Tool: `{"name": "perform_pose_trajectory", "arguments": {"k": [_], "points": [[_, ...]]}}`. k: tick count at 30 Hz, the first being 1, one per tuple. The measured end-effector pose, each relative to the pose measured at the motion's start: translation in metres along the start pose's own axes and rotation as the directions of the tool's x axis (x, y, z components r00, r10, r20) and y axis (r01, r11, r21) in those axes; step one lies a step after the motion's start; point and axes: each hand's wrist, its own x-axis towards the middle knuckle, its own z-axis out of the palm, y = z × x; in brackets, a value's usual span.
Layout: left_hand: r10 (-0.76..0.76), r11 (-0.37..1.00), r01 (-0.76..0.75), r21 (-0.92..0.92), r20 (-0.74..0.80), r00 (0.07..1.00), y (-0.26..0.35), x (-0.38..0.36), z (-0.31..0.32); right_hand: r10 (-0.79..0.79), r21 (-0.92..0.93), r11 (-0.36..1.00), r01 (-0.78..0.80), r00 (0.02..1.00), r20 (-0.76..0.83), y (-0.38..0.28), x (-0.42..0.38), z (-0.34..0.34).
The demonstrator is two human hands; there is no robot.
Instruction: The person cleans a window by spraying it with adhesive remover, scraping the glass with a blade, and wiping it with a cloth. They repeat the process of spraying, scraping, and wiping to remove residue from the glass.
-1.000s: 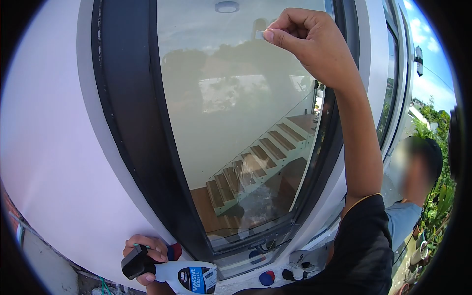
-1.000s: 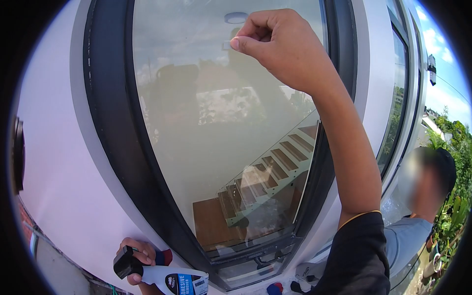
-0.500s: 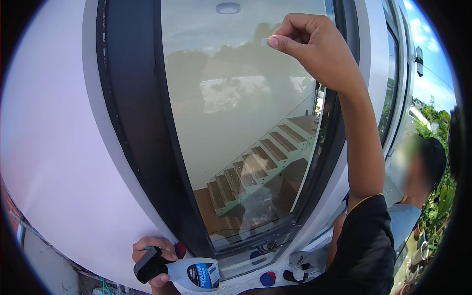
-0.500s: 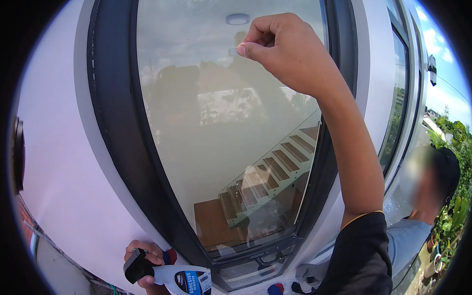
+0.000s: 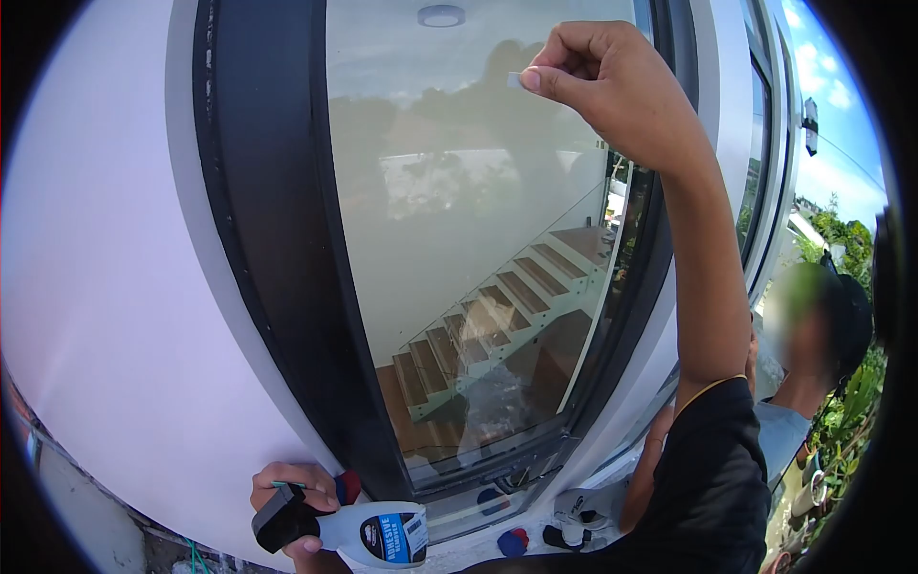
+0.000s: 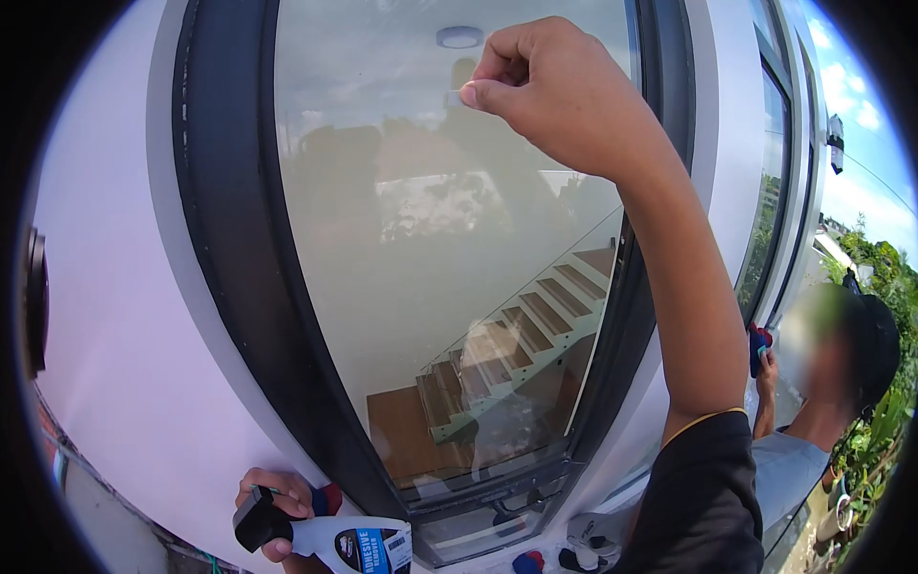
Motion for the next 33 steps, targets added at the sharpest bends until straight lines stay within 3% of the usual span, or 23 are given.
{"name": "perform_pose_trajectory", "arguments": {"k": [4, 7, 13, 16, 19, 22, 28, 31, 33], "points": [[0.042, 0.999, -0.042, 0.011, -0.030, 0.999, 0.000, 0.002, 0.004, 0.057, -0.009, 0.998, -0.056, 0.997, 0.044, 0.004, -0.003, -0.006], [0.025, 1.000, -0.025, -0.007, -0.035, 0.999, 0.000, 0.002, 0.007, -0.117, -0.061, 0.992, 0.114, 0.992, -0.043, 0.007, 0.002, 0.001], [0.028, 1.000, -0.028, -0.001, -0.019, 0.999, 0.000, 0.002, 0.005, 0.039, -0.085, 0.996, -0.039, 0.999, 0.003, -0.001, -0.001, -0.005], [0.026, 1.000, -0.026, 0.010, -0.015, 1.000, 0.003, 0.003, 0.005, -0.036, -0.080, 0.996, 0.036, 0.999, 0.004, 0.003, 0.001, -0.005], [0.035, 0.999, -0.036, -0.007, -0.053, 0.998, 0.002, 0.003, 0.009, 0.103, -0.037, 0.994, -0.102, 0.994, 0.039, 0.008, -0.003, -0.007], [0.019, 1.000, -0.019, 0.000, -0.035, 0.999, 0.003, 0.005, 0.008, -0.028, -0.072, 0.997, 0.025, 0.999, -0.044, -0.002, 0.005, -0.004], [0.045, 0.999, -0.045, 0.004, -0.080, 0.996, 0.004, 0.007, 0.015, 0.125, -0.005, 0.992, -0.125, 0.992, -0.017, 0.003, -0.006, -0.003], [0.048, 0.999, -0.047, 0.010, -0.049, 0.998, 0.006, 0.010, 0.014, 0.007, -0.012, 1.000, -0.008, 0.994, -0.112, -0.004, 0.005, 0.004], [0.059, 0.998, -0.059, -0.011, -0.060, 0.996, 0.003, 0.007, 0.011, 0.095, -0.031, 0.995, -0.096, 0.995, -0.042, -0.008, -0.003, 0.002]]}}
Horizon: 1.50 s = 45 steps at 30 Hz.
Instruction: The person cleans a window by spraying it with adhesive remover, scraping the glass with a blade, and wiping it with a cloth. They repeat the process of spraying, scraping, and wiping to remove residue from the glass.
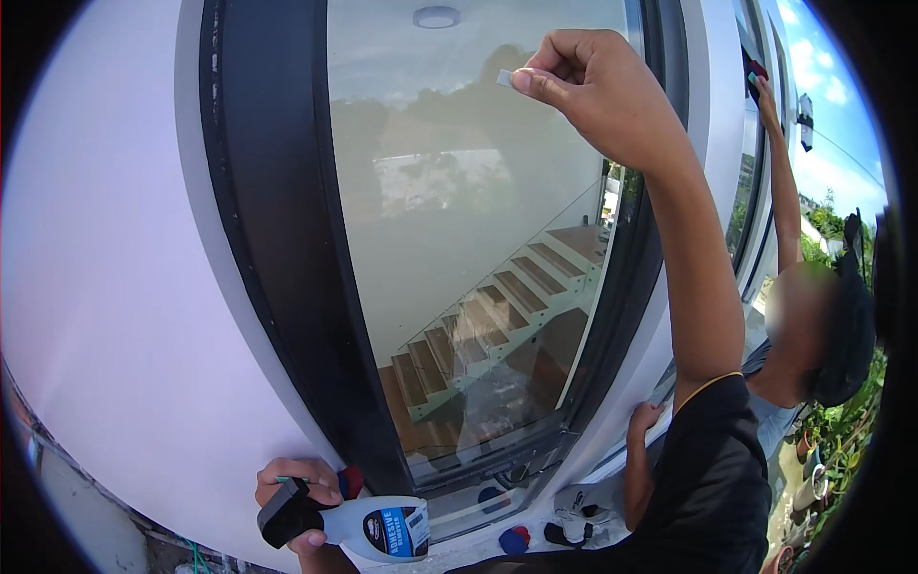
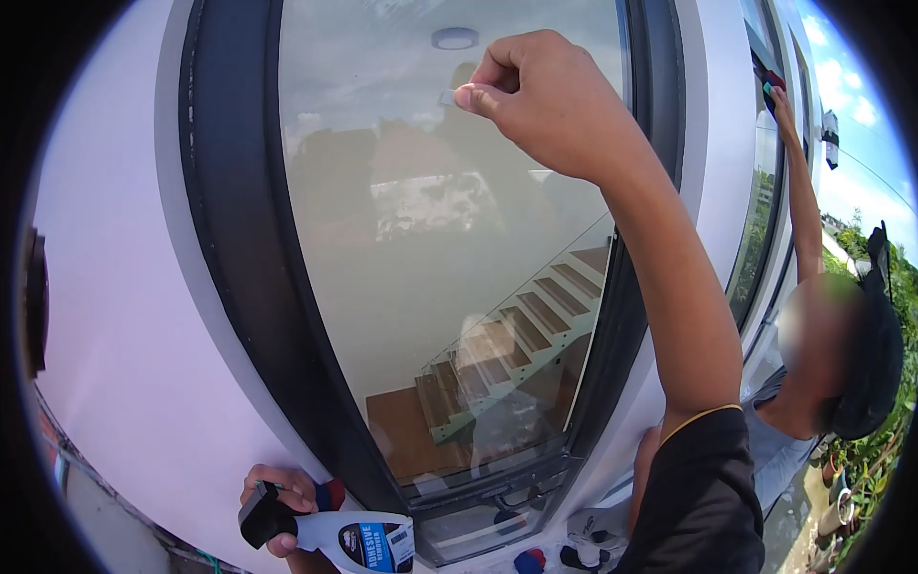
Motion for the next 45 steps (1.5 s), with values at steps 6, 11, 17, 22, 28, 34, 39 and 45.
{"name": "perform_pose_trajectory", "arguments": {"k": [6, 11, 17, 22, 28, 34, 39, 45], "points": [[-0.001, 1.000, 0.000, 0.011, 0.048, 0.999, -0.002, 0.000, -0.006, 0.009, 0.071, 0.997, -0.005, 0.998, -0.056, -0.007, 0.007, 0.016], [0.028, 0.999, -0.028, 0.019, -0.014, 1.000, -0.002, -0.005, -0.003, -0.014, 0.173, 0.984, 0.040, 0.988, -0.153, -0.018, 0.007, 0.024], [0.019, 0.999, -0.019, -0.032, 0.000, 1.000, -0.005, -0.003, -0.007, -0.319, -0.109, 0.947, 0.301, 0.863, -0.392, -0.021, -0.034, 0.058], [0.014, 0.999, -0.014, -0.037, -0.009, 1.000, -0.009, -0.008, -0.009, -0.431, -0.286, 0.896, 0.339, 0.817, -0.382, -0.036, -0.051, 0.073], [0.005, 0.999, -0.005, -0.036, -0.006, 1.000, -0.009, -0.010, -0.010, -0.469, -0.260, 0.883, 0.390, 0.754, -0.461, -0.038, -0.035, 0.077], [-0.036, 0.999, 0.034, -0.029, -0.041, 0.999, -0.007, -0.014, -0.004, -0.486, -0.310, 0.871, 0.380, 0.750, -0.448, -0.041, -0.028, 0.085], [-0.027, 1.000, 0.027, -0.006, -0.010, 1.000, -0.010, -0.015, -0.006, -0.431, -0.286, 0.896, 0.340, 0.818, -0.381, -0.051, -0.023, 0.069], [-0.043, 0.999, 0.043, -0.002, 0.003, 0.999, -0.016, -0.026, -0.010, -0.428, -0.284, 0.896, 0.340, 0.830, -0.357, -0.056, -0.029, 0.072]]}}
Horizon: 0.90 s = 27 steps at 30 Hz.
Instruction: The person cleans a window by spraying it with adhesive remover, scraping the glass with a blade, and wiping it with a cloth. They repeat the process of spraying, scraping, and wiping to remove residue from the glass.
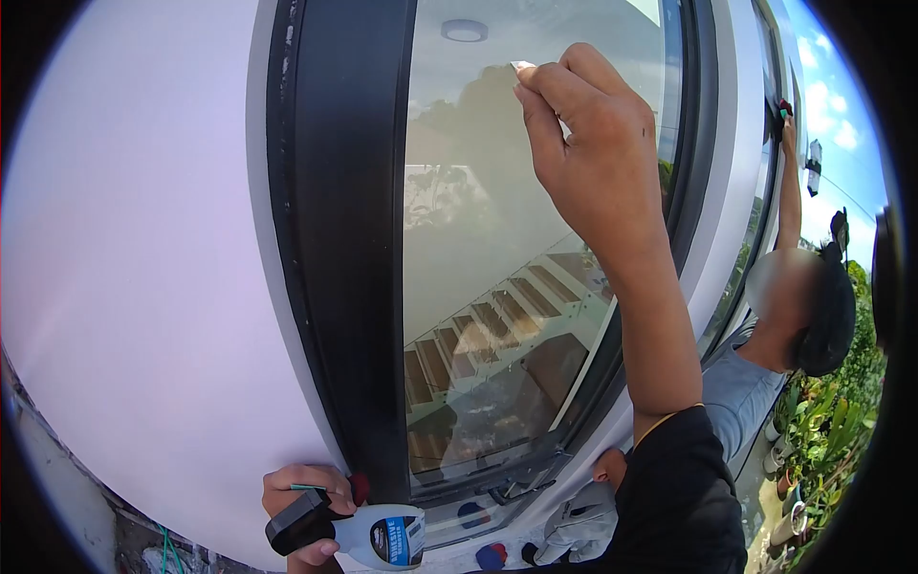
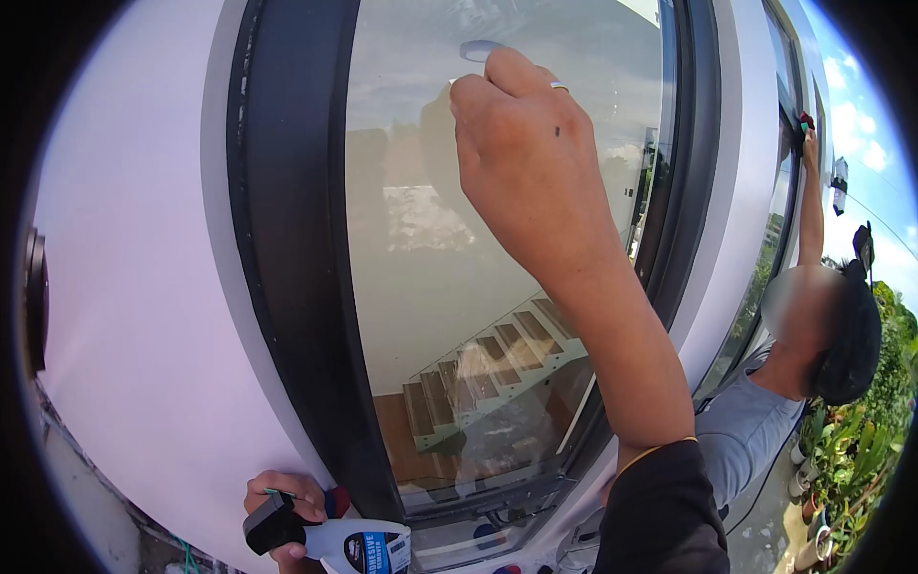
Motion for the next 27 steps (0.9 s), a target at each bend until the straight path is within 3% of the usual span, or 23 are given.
{"name": "perform_pose_trajectory", "arguments": {"k": [7, 14, 27], "points": [[-0.040, 0.999, 0.041, 0.032, -0.054, 0.998, 0.005, 0.003, 0.007, 0.064, 0.002, 0.998, -0.064, 0.998, 0.007, 0.012, 0.015, 0.001], [-0.026, 0.999, 0.028, 0.038, -0.074, 0.997, 0.006, 0.006, 0.011, 0.026, 0.025, 0.999, -0.029, 0.995, 0.092, 0.006, 0.011, -0.007], [-0.013, 0.996, 0.004, -0.089, -0.098, 0.995, -0.003, -0.010, 0.001, 0.075, 0.077, 0.993, -0.087, 0.988, 0.138, -0.004, -0.013, -0.009]]}}
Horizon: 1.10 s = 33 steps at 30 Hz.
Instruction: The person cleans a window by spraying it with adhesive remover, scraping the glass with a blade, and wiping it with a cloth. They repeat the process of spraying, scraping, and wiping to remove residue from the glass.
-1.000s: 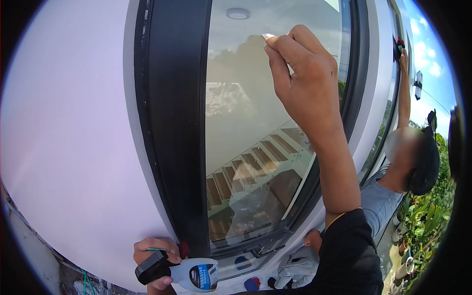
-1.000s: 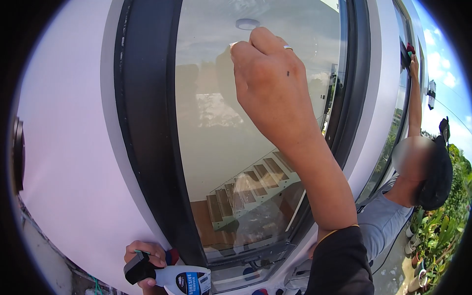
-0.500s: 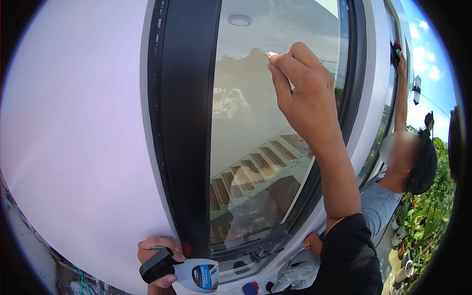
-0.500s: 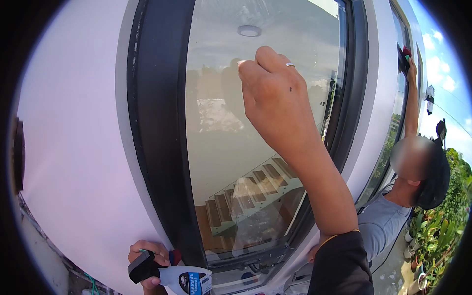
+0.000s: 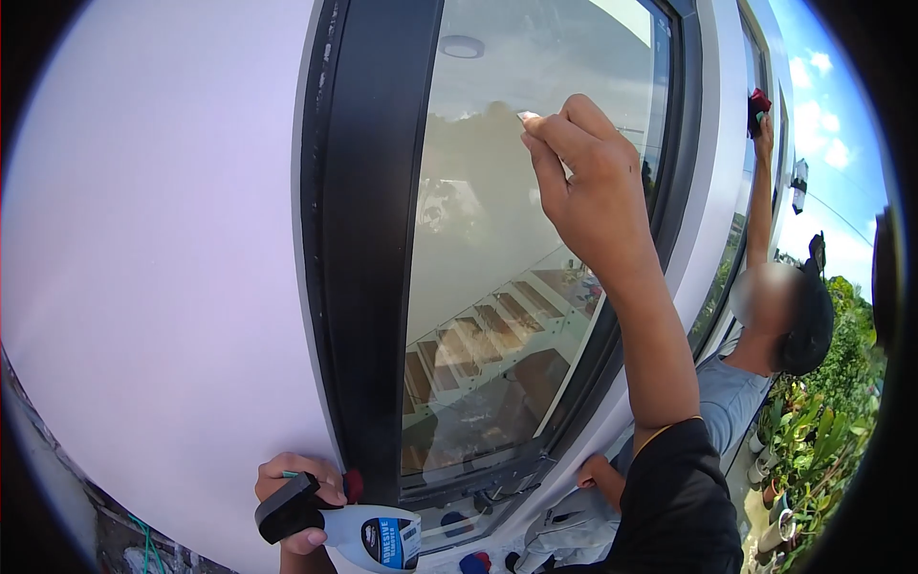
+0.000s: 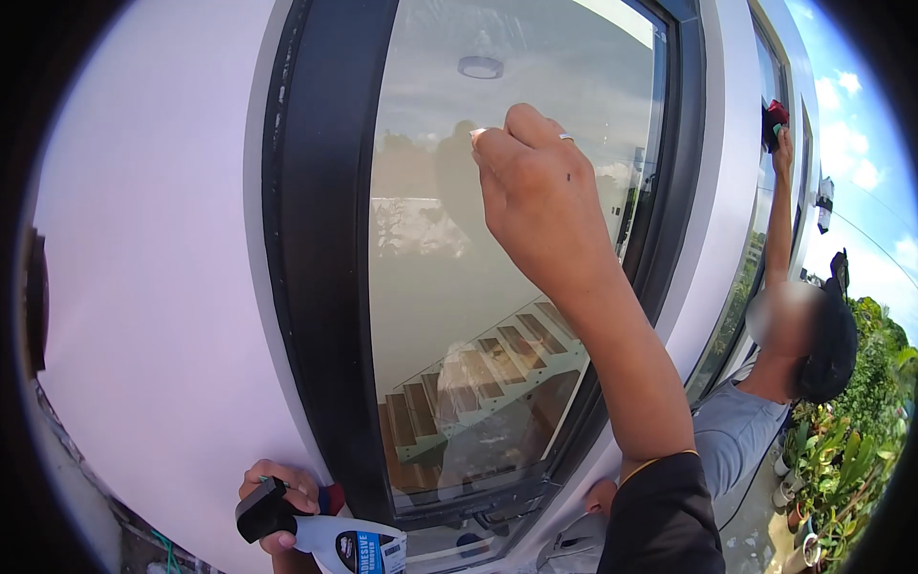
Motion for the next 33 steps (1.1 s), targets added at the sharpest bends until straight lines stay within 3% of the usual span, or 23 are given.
{"name": "perform_pose_trajectory", "arguments": {"k": [4, 7, 20, 23, 33], "points": [[0.007, 1.000, -0.008, 0.021, 0.032, 0.999, 0.009, 0.014, 0.004, 0.023, 0.017, 1.000, -0.022, 0.998, -0.053, 0.017, 0.052, -0.004], [0.017, 1.000, -0.018, 0.011, 0.049, 0.999, 0.010, 0.013, 0.001, 0.021, 0.002, 1.000, -0.021, 1.000, -0.012, 0.009, 0.027, -0.004], [0.009, 1.000, -0.008, -0.004, 0.073, 0.997, 0.011, 0.023, -0.001, -0.054, -0.139, 0.989, 0.050, 0.998, -0.030, 0.025, 0.071, -0.002], [0.029, 1.000, -0.029, -0.008, 0.057, 0.998, 0.014, 0.016, -0.005, 0.024, -0.071, 0.997, -0.024, 1.000, 0.005, 0.019, 0.043, -0.005], [0.119, 0.990, -0.115, -0.077, 0.061, 0.991, 0.010, 0.015, -0.018, 0.045, -0.105, 0.994, -0.039, 0.998, 0.051, 0.030, 0.044, -0.002]]}}
